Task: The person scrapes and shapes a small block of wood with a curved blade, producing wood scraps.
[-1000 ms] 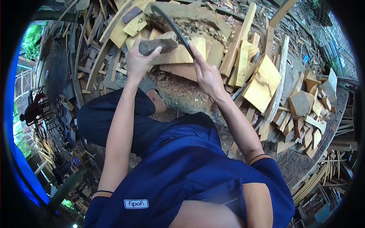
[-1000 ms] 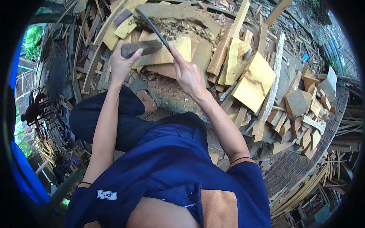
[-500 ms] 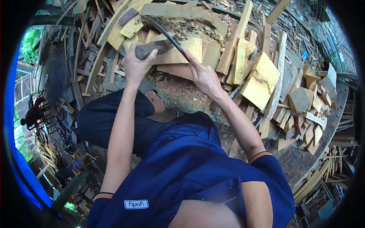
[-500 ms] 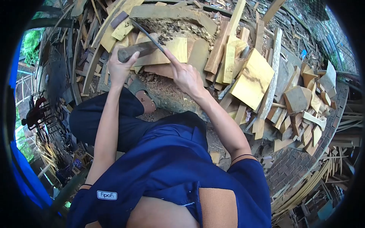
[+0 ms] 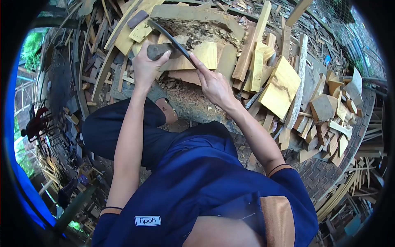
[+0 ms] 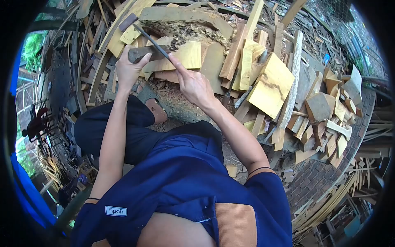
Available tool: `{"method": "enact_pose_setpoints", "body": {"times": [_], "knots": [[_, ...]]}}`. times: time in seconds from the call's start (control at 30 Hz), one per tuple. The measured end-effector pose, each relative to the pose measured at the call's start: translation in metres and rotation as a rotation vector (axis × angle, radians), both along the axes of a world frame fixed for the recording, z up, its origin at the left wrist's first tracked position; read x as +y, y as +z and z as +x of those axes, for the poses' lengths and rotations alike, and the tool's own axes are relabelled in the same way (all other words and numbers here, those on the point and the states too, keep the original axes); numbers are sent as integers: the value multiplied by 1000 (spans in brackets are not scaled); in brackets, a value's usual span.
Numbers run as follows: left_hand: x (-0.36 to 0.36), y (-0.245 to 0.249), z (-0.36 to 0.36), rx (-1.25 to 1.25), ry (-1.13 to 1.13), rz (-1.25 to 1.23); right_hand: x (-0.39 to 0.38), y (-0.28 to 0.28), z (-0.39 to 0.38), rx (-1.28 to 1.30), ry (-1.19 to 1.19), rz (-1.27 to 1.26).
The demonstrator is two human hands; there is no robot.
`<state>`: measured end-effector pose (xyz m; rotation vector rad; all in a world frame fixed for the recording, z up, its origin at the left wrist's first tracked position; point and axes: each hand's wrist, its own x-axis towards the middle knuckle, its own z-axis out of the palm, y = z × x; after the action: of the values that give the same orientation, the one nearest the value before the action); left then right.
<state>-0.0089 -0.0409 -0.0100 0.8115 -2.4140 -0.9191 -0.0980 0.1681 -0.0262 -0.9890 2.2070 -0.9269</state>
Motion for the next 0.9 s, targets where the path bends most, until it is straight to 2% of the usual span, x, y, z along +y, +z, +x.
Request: {"method": "enact_pose_setpoints", "body": {"times": [0.03,0.1,0.13,0.2,0.23,0.3,0.33,0.37,0.43,0.47,0.57,0.63,0.67,0.73,0.77,0.83,0.87,0.9], "knots": [[-1,0,-2,-17,-2,-20,-2,10,-4,5,-7,-1],[1,-3,3,-23,15,-16,-2,31,-2,39,-64,-272],[2,-1,3,-21,15,-28,-4,42,-1,31,-65,-261],[1,-1,1,-24,12,27,-10,58,-1,172,-164,-689],[1,-2,2,-20,21,27,-9,52,0,172,-154,-691],[1,-1,1,-30,12,-5,-3,24,4,183,-125,-520],[3,1,0,-22,26,-40,2,10,4,125,-33,-133],[2,1,4,-14,27,-49,5,-24,7,223,27,95],[-9,-6,12,18,49,-110,9,-48,-6,90,-65,32],[-11,-13,16,27,73,-17,3,-51,-14,102,-60,16],[-4,-4,7,0,72,-18,6,-15,-15,-9,-68,5],[-1,1,4,-10,64,-39,-4,14,-6,55,-114,-320],[0,6,3,-45,62,-45,-7,25,-2,45,-114,-316],[-5,4,-1,-53,2,-38,-13,39,-4,129,-117,-579],[-6,2,-4,-49,6,-40,-13,36,-3,132,-111,-581],[-4,4,-8,-101,-11,-220,-10,15,4,141,-87,-416],[-4,7,-10,-47,-39,-171,-9,-6,4,56,-22,-147],[-6,6,-9,-35,-41,-179,-5,-29,1,67,-25,-155]]}}
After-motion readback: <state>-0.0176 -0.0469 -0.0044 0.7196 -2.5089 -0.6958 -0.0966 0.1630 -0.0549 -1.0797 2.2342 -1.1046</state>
